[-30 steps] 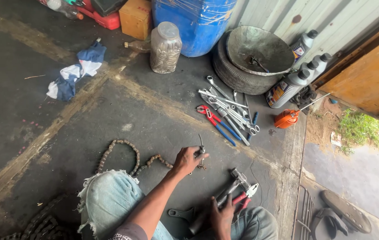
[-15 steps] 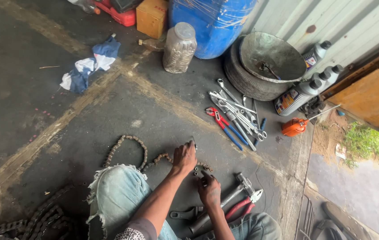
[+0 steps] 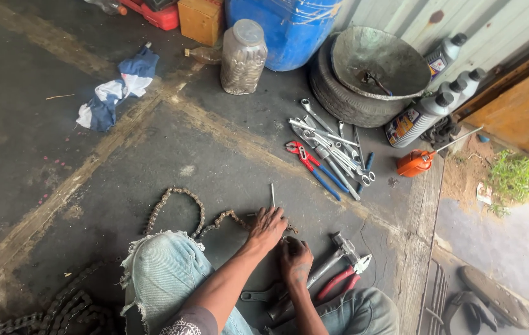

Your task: The person sits on the floor of a repair shop and works on a motorcycle drive chain, using a hammer and a punch to drive a chain pin while holding the chain in place. They reposition the chain and small fasteners on the ground as they work on the chain links.

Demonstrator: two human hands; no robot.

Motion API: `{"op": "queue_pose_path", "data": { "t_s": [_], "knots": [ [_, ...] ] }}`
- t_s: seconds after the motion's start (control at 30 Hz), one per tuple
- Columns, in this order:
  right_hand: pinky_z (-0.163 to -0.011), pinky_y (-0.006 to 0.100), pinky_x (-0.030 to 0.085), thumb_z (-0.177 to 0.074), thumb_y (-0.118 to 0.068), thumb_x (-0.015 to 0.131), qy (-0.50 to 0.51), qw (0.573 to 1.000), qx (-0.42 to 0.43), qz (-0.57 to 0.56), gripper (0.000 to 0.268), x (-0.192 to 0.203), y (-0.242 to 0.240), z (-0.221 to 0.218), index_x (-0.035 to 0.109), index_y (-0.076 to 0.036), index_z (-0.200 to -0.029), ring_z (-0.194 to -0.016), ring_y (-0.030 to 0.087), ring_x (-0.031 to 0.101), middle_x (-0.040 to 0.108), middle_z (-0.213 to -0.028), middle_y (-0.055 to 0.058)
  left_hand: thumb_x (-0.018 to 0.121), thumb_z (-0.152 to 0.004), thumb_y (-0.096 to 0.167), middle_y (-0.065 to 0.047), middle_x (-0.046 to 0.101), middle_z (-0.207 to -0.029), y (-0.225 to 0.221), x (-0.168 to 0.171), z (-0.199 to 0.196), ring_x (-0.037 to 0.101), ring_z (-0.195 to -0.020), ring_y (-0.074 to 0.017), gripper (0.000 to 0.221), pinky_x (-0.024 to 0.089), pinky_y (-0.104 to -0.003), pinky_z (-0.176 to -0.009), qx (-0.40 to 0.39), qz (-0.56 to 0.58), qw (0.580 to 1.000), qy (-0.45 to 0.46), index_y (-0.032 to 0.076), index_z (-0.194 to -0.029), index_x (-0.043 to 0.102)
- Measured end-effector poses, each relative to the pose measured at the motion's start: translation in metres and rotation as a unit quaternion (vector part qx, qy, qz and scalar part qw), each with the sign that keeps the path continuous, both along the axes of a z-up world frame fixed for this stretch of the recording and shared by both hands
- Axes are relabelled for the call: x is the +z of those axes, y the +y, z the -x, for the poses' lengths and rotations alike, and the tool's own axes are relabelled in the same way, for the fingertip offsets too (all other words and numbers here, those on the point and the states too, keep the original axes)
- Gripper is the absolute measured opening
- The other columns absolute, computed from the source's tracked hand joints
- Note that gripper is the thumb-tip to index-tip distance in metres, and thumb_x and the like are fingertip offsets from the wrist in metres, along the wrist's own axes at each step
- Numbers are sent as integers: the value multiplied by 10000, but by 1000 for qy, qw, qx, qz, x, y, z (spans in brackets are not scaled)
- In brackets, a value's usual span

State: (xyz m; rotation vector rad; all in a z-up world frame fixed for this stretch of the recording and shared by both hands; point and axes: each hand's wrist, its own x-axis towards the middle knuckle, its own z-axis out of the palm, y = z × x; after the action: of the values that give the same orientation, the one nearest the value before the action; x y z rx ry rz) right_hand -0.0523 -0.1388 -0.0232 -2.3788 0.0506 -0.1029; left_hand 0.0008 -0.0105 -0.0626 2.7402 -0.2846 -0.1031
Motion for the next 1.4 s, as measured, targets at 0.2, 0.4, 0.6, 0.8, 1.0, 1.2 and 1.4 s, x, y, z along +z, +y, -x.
{"op": "queue_pose_path", "data": {
  "t_s": [0.2,0.4,0.6,0.8,1.0,1.2,1.4],
  "knots": [
    [-755,406,574,-848,-274,768,-15,1000,-13,0,258,-9,-6,-8,801,-62,-992,-806,335,738,730,-901,178,530,-956,154,-173,584,-1379,2,-22,-7,500,-1326,-359,244,285,-564,-1171,43,79,992,-90,89,-1103,713],
    [-738,418,565,-885,-289,737,2,999,-39,28,264,-8,-5,-22,800,-85,-1040,-778,336,726,714,-878,187,467,-1025,209,-188,526,-1437,-3,-46,-18,542,-1269,-382,398,339,-529,-1121,97,166,979,-63,96,-1374,619],
    [-750,419,567,-894,-282,726,-49,999,-19,1,279,4,1,-26,783,-64,-1056,-792,340,734,729,-932,177,545,-1034,241,-139,630,-1375,12,31,-8,638,-1141,-391,307,524,-487,-980,118,184,976,20,151,-1288,692],
    [-774,434,558,-897,-292,719,-36,999,-27,11,294,8,4,-25,777,-55,-1062,-803,356,724,721,-954,190,600,-978,214,-188,670,-1252,12,30,-6,657,-1025,-436,279,528,-521,-889,116,202,972,-36,107,-1202,728],
    [-762,455,544,-882,-284,737,-56,998,-17,22,289,-1,-1,-26,789,-63,-1059,-797,385,701,715,-936,191,605,-979,215,-191,688,-1234,13,31,-5,676,-1014,-440,270,544,-519,-883,89,191,977,-13,93,-1182,735],
    [-719,397,586,-748,-249,811,43,981,-101,-161,585,26,-1,-21,639,-92,-1284,-773,313,718,756,-895,160,602,-937,116,-219,686,-1218,17,41,-3,672,-1013,-459,270,545,-529,-871,74,180,980,-45,82,-1158,753],
    [-801,369,562,-887,-285,761,-49,995,-50,-73,376,19,-11,-19,758,-64,-1191,-864,267,743,763,-999,142,565,-986,140,-234,694,-1106,16,51,-3,706,-934,-426,260,571,-514,-788,39,152,988,-6,42,-1171,719]
  ]
}}
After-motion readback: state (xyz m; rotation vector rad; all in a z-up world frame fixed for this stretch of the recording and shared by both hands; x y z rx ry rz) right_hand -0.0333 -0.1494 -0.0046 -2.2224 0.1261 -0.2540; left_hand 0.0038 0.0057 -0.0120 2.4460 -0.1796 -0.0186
